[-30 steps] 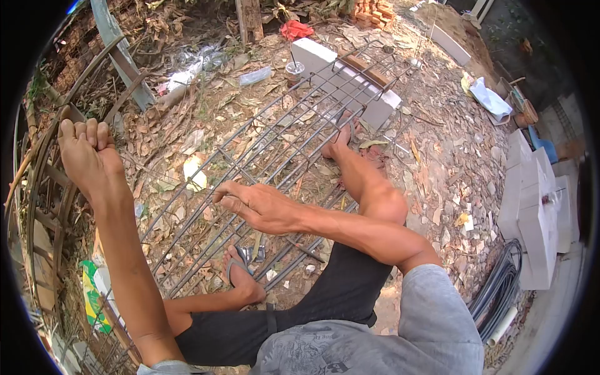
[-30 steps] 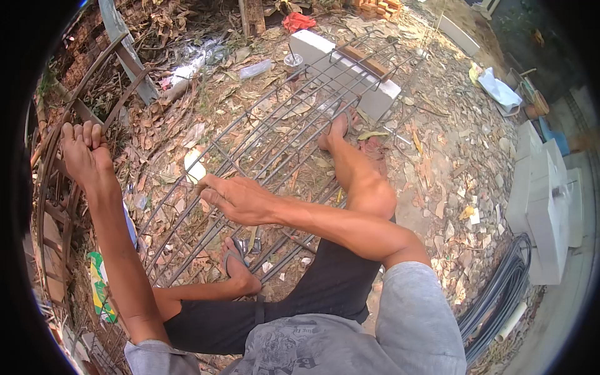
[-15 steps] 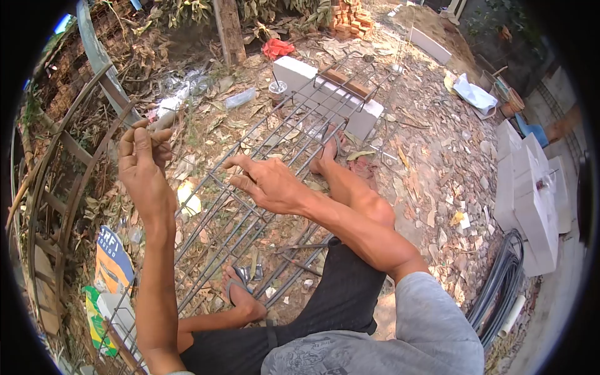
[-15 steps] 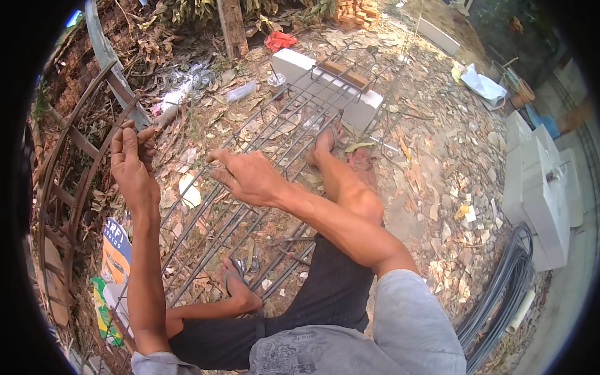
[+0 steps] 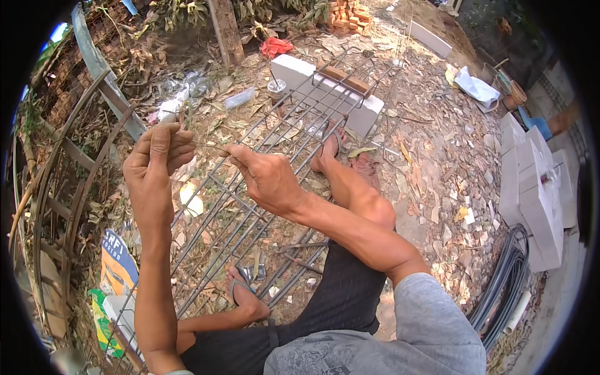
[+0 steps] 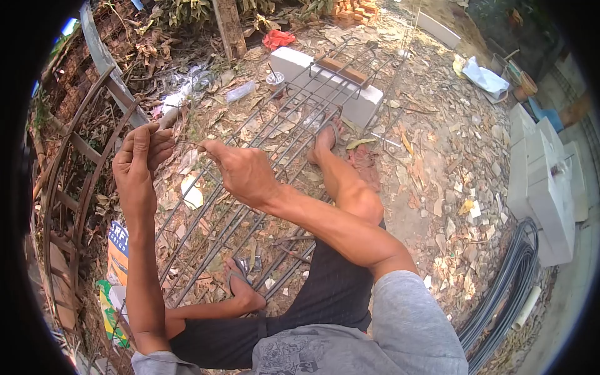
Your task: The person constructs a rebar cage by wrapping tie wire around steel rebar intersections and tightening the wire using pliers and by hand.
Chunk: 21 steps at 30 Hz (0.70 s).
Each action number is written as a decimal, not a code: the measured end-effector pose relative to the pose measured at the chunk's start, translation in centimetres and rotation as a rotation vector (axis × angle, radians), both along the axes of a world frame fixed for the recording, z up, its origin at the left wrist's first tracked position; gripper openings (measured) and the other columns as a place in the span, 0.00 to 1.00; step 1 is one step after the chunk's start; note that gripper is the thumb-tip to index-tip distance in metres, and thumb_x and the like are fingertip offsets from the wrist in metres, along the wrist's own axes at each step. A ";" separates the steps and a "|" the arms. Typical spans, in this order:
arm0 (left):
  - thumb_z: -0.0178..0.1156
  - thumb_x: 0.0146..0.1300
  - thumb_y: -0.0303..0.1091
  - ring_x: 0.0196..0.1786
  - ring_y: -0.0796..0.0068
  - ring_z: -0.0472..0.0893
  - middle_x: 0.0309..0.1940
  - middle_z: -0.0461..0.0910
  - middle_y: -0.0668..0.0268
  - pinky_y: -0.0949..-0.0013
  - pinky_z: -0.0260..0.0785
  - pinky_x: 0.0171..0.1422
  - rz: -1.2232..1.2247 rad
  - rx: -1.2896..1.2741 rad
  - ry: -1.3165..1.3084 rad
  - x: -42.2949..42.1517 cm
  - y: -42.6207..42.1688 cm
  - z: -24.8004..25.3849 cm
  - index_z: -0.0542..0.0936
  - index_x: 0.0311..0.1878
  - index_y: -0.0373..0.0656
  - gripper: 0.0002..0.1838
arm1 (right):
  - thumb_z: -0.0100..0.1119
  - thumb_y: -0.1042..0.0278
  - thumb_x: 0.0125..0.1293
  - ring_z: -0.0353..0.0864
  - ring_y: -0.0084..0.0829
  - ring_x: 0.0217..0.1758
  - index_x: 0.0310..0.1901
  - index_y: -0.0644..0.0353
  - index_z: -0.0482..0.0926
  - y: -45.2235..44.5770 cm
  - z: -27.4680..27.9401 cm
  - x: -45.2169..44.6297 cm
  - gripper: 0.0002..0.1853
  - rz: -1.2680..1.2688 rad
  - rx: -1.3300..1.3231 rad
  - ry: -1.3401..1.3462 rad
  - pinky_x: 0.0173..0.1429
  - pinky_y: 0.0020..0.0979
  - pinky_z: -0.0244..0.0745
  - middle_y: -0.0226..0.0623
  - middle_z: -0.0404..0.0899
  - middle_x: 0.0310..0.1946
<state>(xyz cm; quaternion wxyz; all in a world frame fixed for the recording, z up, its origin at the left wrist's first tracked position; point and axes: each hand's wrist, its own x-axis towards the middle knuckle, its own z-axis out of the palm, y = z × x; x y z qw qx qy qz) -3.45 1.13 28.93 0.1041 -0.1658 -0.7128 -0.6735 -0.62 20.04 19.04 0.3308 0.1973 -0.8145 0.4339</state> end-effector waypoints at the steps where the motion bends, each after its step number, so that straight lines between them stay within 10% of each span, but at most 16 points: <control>1: 0.56 0.82 0.43 0.44 0.74 0.89 0.44 0.89 0.58 0.73 0.84 0.51 -0.049 -0.037 0.005 0.3 0.0 0.4 0.84 0.56 0.35 0.18 | 0.59 0.74 0.75 0.90 0.49 0.35 0.61 0.58 0.79 -0.3 0.6 0.2 0.15 0.050 -0.065 -0.050 0.34 0.42 0.81 0.52 0.88 0.37; 6: 0.55 0.83 0.43 0.46 0.74 0.89 0.48 0.89 0.58 0.71 0.84 0.53 -0.193 -0.166 0.011 1.0 -1.2 1.6 0.85 0.54 0.34 0.19 | 0.58 0.69 0.76 0.89 0.49 0.33 0.59 0.53 0.81 -3.0 2.6 -0.1 0.13 0.154 -0.287 0.059 0.33 0.44 0.83 0.51 0.87 0.34; 13: 0.62 0.78 0.41 0.45 0.76 0.89 0.45 0.89 0.60 0.74 0.84 0.52 -0.194 -0.070 -0.237 1.2 -7.8 4.1 0.85 0.56 0.34 0.17 | 0.66 0.65 0.70 0.83 0.34 0.25 0.57 0.40 0.88 -3.4 6.0 -2.1 0.16 0.069 0.113 0.253 0.28 0.36 0.77 0.29 0.80 0.26; 21: 0.71 0.71 0.42 0.40 0.79 0.88 0.41 0.90 0.62 0.75 0.83 0.47 -0.062 -0.249 -0.273 1.3 -11.8 1.6 0.85 0.57 0.34 0.21 | 0.65 0.66 0.70 0.87 0.35 0.34 0.51 0.41 0.91 -4.2 8.1 -3.1 0.12 0.170 0.328 0.200 0.36 0.37 0.81 0.30 0.88 0.34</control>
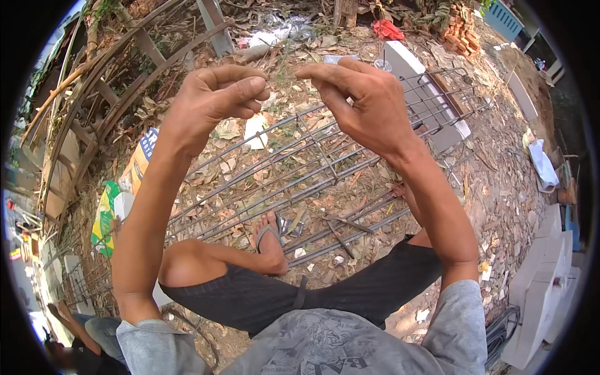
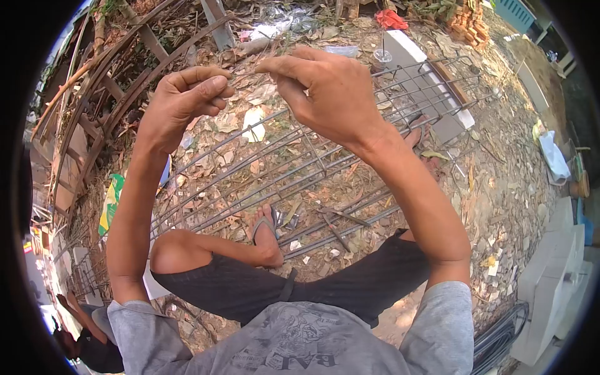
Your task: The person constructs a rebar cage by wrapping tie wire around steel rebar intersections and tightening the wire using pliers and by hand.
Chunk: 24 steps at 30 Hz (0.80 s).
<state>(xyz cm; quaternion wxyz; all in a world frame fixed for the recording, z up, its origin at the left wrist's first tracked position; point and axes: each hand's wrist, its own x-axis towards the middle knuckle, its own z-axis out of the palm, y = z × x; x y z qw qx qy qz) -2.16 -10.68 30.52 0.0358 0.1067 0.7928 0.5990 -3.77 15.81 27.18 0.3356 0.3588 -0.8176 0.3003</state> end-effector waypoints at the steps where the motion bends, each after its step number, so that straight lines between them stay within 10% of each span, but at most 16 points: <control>1: 0.72 0.70 0.42 0.39 0.79 0.87 0.40 0.90 0.62 0.75 0.82 0.47 0.018 -0.036 0.046 -0.1 0.2 -0.5 0.86 0.56 0.33 0.21 | 0.64 0.66 0.70 0.88 0.36 0.35 0.52 0.42 0.91 -0.1 -0.3 -0.4 0.12 0.016 0.002 -0.017 0.37 0.38 0.81 0.31 0.88 0.34; 9: 0.67 0.73 0.46 0.37 0.75 0.86 0.38 0.89 0.61 0.68 0.83 0.45 -0.148 -0.383 0.120 -3.3 -1.4 -7.0 0.88 0.53 0.34 0.22 | 0.63 0.67 0.70 0.87 0.42 0.37 0.53 0.43 0.90 -1.2 -2.5 -1.7 0.13 -0.074 0.369 -0.154 0.39 0.44 0.80 0.36 0.85 0.36; 24: 0.78 0.61 0.54 0.50 0.67 0.86 0.48 0.89 0.57 0.61 0.79 0.56 -0.070 -0.009 -0.405 -3.9 -6.4 -23.9 0.88 0.56 0.37 0.31 | 0.61 0.69 0.68 0.89 0.43 0.33 0.46 0.46 0.92 -10.0 -9.5 -5.3 0.12 0.025 0.879 -0.416 0.36 0.43 0.81 0.40 0.90 0.33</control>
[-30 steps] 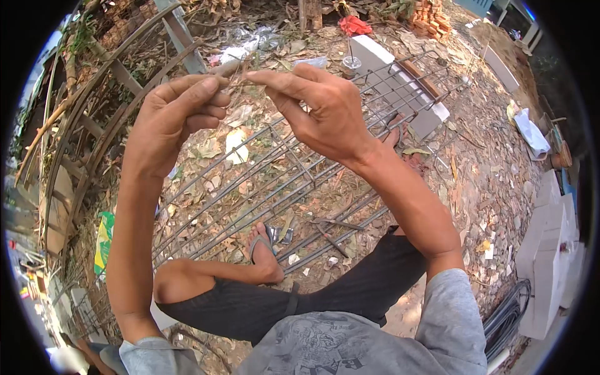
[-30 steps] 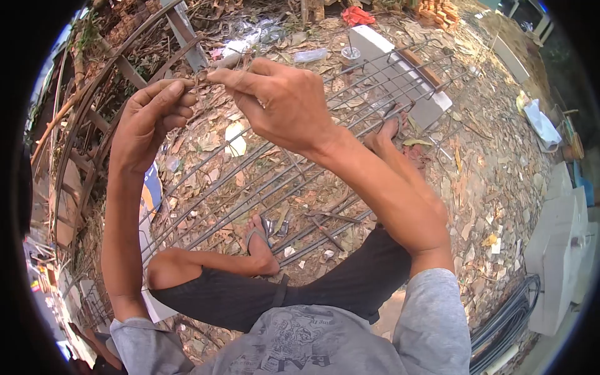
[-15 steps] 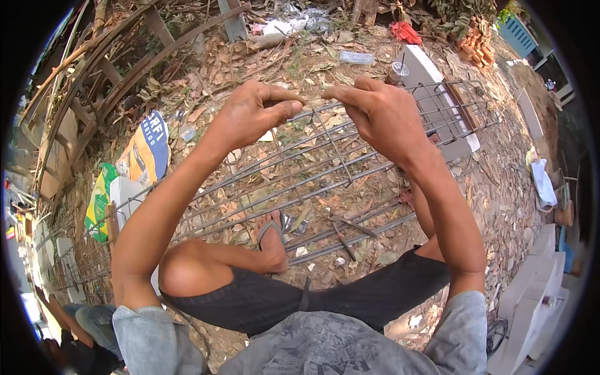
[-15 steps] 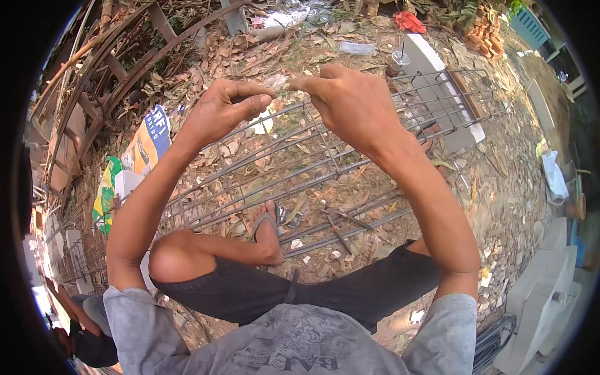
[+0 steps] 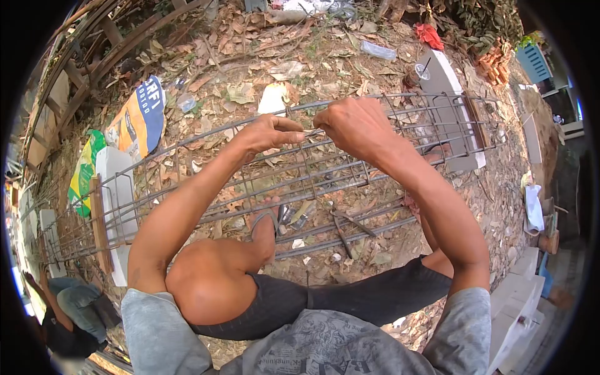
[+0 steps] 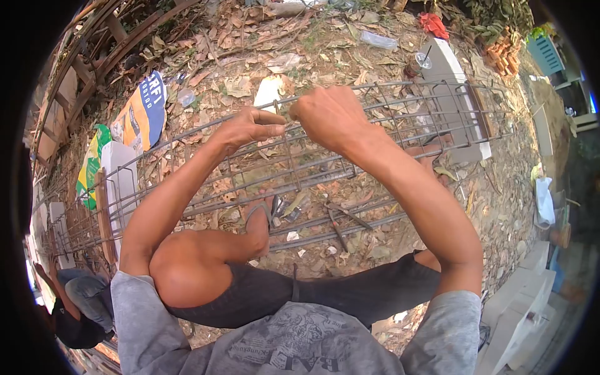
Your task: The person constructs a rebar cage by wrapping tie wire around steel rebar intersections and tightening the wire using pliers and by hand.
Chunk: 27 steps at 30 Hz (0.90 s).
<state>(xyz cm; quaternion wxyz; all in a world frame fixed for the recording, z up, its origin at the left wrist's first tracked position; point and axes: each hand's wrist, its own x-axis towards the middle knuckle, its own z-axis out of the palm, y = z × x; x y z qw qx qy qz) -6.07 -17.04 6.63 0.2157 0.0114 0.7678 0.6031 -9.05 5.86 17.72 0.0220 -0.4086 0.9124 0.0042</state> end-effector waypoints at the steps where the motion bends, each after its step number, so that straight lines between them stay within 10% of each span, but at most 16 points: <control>1: 0.76 0.62 0.54 0.50 0.65 0.86 0.49 0.89 0.55 0.59 0.77 0.58 -0.002 -0.127 -0.044 -0.7 -0.6 -0.9 0.87 0.59 0.36 0.32 | 0.60 0.69 0.68 0.89 0.44 0.31 0.44 0.45 0.93 -0.4 -1.4 -0.7 0.12 0.002 0.016 0.052 0.35 0.44 0.81 0.41 0.89 0.30; 7: 0.72 0.67 0.45 0.47 0.72 0.84 0.46 0.90 0.61 0.63 0.76 0.57 -0.083 -0.152 -0.065 -1.0 -1.1 -6.0 0.89 0.57 0.38 0.23 | 0.60 0.67 0.68 0.90 0.44 0.34 0.43 0.41 0.93 -3.0 -6.6 -4.1 0.12 0.041 0.278 0.050 0.38 0.44 0.83 0.41 0.90 0.33; 10: 0.73 0.65 0.41 0.44 0.75 0.83 0.43 0.90 0.65 0.65 0.76 0.53 -0.112 -0.003 -0.113 -1.6 -0.3 -6.8 0.91 0.52 0.40 0.18 | 0.64 0.71 0.61 0.92 0.46 0.40 0.33 0.59 0.90 -4.4 -7.6 -4.3 0.06 0.061 0.260 -0.148 0.42 0.44 0.86 0.47 0.90 0.33; 27: 0.72 0.67 0.37 0.33 0.74 0.85 0.31 0.88 0.63 0.68 0.81 0.38 -0.101 0.096 -0.178 -1.6 0.4 -7.8 0.91 0.40 0.37 0.11 | 0.64 0.65 0.66 0.91 0.48 0.41 0.36 0.54 0.91 -6.2 -7.6 -3.8 0.08 0.057 0.352 -0.186 0.45 0.46 0.85 0.46 0.90 0.35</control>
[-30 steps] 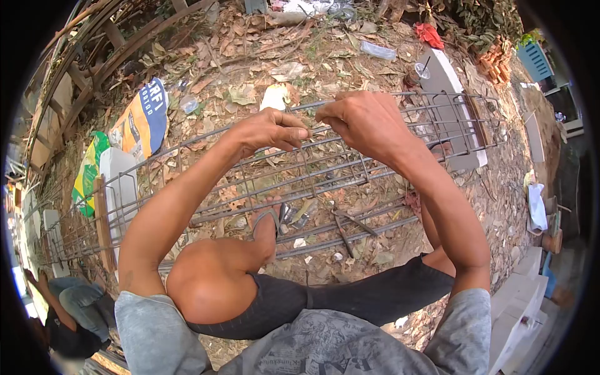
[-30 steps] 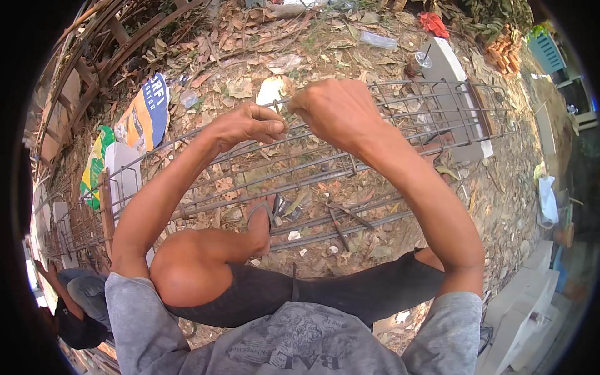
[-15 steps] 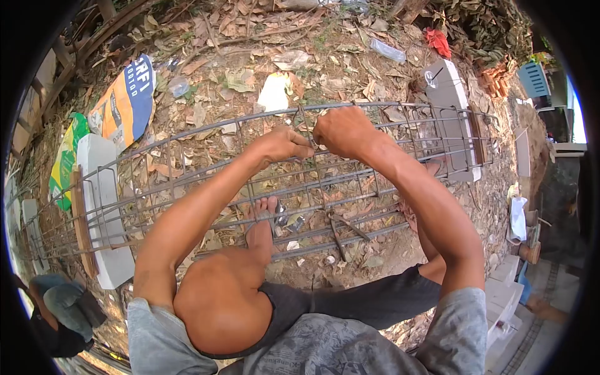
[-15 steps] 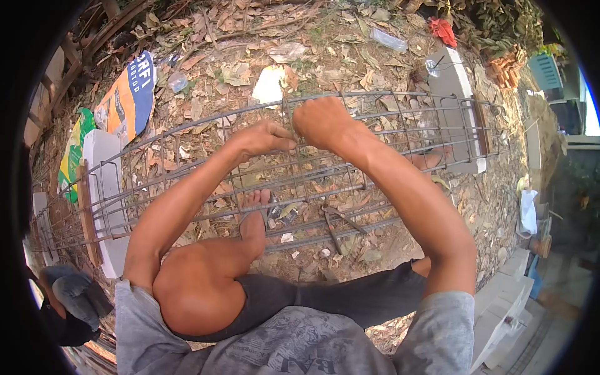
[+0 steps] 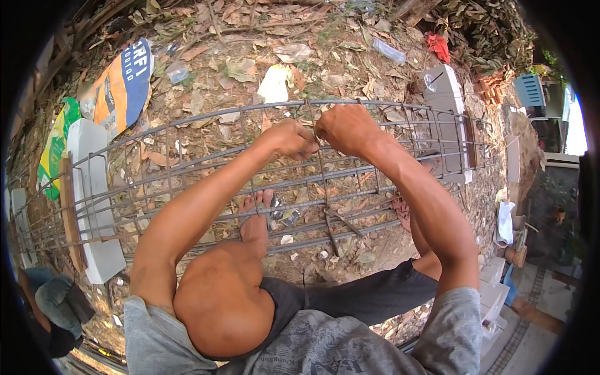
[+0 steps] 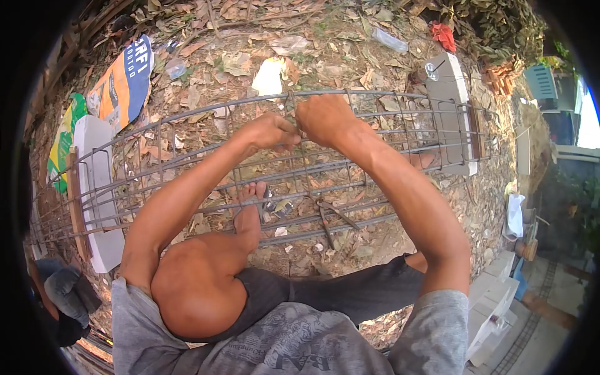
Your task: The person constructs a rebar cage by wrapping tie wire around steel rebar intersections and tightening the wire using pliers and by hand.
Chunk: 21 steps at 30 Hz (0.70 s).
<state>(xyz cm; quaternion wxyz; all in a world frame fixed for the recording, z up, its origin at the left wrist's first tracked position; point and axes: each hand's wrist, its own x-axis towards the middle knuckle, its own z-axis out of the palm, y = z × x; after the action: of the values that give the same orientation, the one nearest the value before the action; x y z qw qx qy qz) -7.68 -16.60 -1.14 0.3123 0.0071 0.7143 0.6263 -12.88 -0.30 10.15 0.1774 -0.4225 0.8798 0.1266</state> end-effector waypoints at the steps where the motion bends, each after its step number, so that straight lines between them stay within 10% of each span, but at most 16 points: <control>1: 0.71 0.67 0.37 0.31 0.74 0.85 0.30 0.88 0.62 0.68 0.81 0.37 0.022 0.019 -0.013 0.1 0.1 0.0 0.90 0.39 0.36 0.12 | 0.62 0.64 0.68 0.90 0.48 0.40 0.38 0.50 0.91 0.2 -0.1 0.1 0.08 0.001 0.013 0.013 0.44 0.46 0.85 0.45 0.90 0.35; 11: 0.70 0.67 0.32 0.32 0.79 0.82 0.36 0.89 0.66 0.70 0.72 0.31 -0.021 0.077 -0.225 -1.2 -0.4 0.1 0.90 0.45 0.41 0.07 | 0.64 0.63 0.69 0.87 0.51 0.36 0.40 0.54 0.88 4.1 -2.3 6.8 0.07 -0.304 -0.452 0.082 0.37 0.49 0.80 0.43 0.87 0.35; 21: 0.70 0.70 0.34 0.29 0.81 0.78 0.31 0.86 0.71 0.73 0.69 0.28 -0.077 0.172 -0.277 -1.4 -0.2 -0.5 0.90 0.44 0.43 0.06 | 0.75 0.59 0.61 0.84 0.35 0.48 0.47 0.50 0.82 5.3 -3.1 7.4 0.16 -0.019 -0.436 0.333 0.62 0.52 0.64 0.31 0.78 0.40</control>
<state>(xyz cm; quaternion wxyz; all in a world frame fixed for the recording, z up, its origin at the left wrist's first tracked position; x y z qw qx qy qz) -9.04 -16.83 -1.67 0.4296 -0.0251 0.6073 0.6678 -5.44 5.02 7.03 -0.0633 -0.4158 0.9073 0.0004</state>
